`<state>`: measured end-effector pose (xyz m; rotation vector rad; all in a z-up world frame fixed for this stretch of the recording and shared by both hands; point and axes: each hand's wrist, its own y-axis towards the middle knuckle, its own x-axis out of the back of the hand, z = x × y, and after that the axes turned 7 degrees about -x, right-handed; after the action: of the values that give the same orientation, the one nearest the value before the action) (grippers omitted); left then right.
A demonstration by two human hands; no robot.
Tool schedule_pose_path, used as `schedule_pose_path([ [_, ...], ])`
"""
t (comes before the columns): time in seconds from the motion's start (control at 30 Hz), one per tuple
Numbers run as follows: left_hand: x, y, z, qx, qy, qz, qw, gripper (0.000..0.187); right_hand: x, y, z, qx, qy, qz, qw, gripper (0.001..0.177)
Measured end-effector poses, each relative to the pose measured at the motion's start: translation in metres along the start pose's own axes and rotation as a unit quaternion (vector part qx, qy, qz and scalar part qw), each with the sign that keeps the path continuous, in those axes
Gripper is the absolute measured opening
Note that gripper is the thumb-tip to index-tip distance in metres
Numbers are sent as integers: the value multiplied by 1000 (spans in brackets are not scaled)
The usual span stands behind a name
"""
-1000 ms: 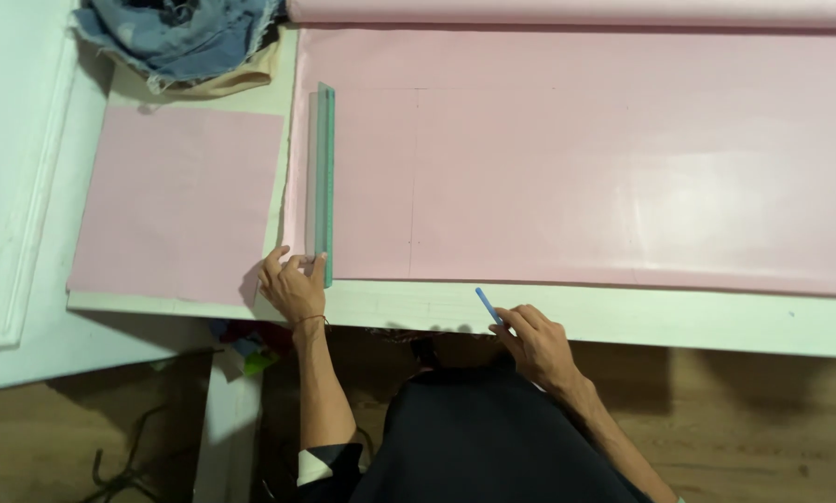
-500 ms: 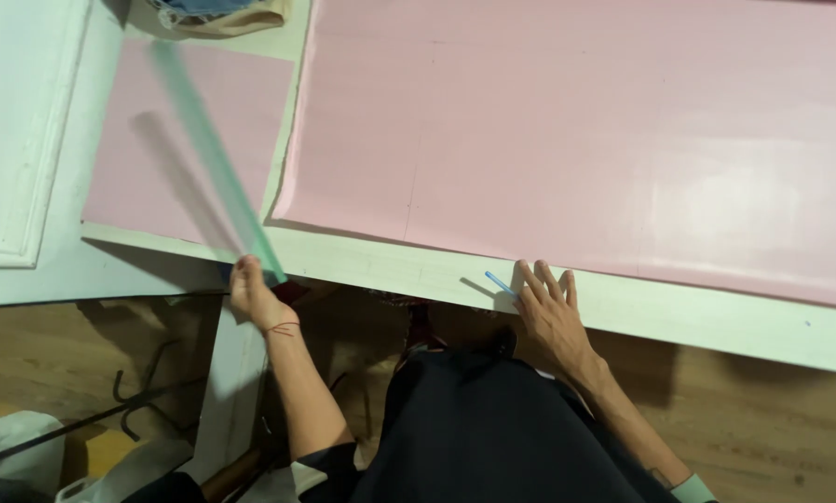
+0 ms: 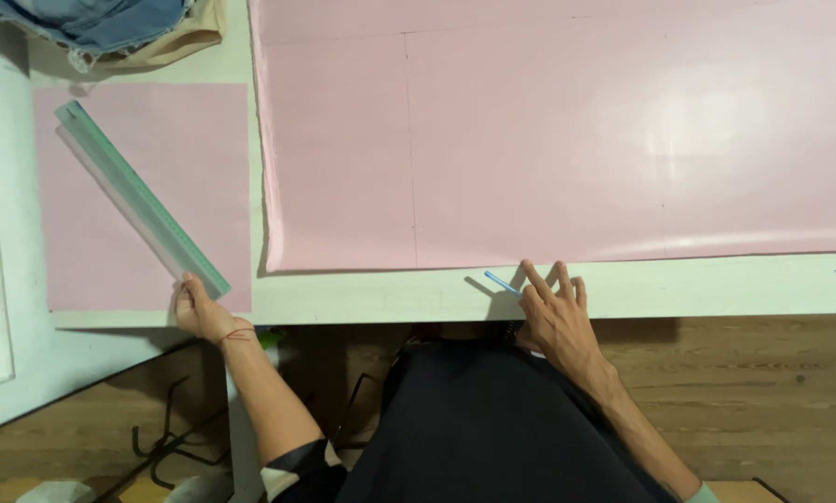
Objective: Measuring and marking a roll of pink leather material with a ruler and pen before cutting it with scissors.
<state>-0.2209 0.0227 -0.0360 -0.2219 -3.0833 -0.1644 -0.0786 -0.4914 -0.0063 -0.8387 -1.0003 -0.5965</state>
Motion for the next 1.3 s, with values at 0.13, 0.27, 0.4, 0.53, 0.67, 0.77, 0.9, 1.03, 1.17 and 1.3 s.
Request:
schedule_pose_path([
  [0.13, 4, 21, 22, 10, 10, 16, 1000, 21, 16, 11, 6, -16, -9, 39, 999, 62],
  [0.27, 32, 37, 55, -27, 73, 33, 996, 20, 4, 18, -3, -45, -3, 16, 999, 24],
  [0.4, 36, 34, 24, -13, 104, 25, 994, 27, 51, 41, 37, -38, 37, -49, 997, 30],
  [0.53, 57, 36, 16, -76, 233, 83, 966, 28, 47, 68, 65, -44, 93, 65, 993, 26],
  [0.67, 76, 46, 8, -85, 322, 92, 938, 25, 40, 95, 135, 189, 163, 66, 966, 21],
  [0.77, 86, 48, 6, -205, 384, 72, 897, 22, 18, 114, 195, 342, 98, -3, 935, 29],
  [0.9, 84, 41, 1, -189, 400, 56, 895, 26, 14, 128, 246, 298, -33, 128, 945, 30],
  [1.03, 71, 24, -16, -197, 385, 149, 889, 28, 2, 150, 277, 331, -42, 29, 942, 25],
  [1.17, 59, 27, -32, -190, 320, 147, 916, 30, 25, 193, 323, 421, -91, -55, 901, 43],
  [1.3, 57, 44, -39, -182, 331, 133, 916, 28, 22, 235, 355, 411, -132, -65, 900, 50],
])
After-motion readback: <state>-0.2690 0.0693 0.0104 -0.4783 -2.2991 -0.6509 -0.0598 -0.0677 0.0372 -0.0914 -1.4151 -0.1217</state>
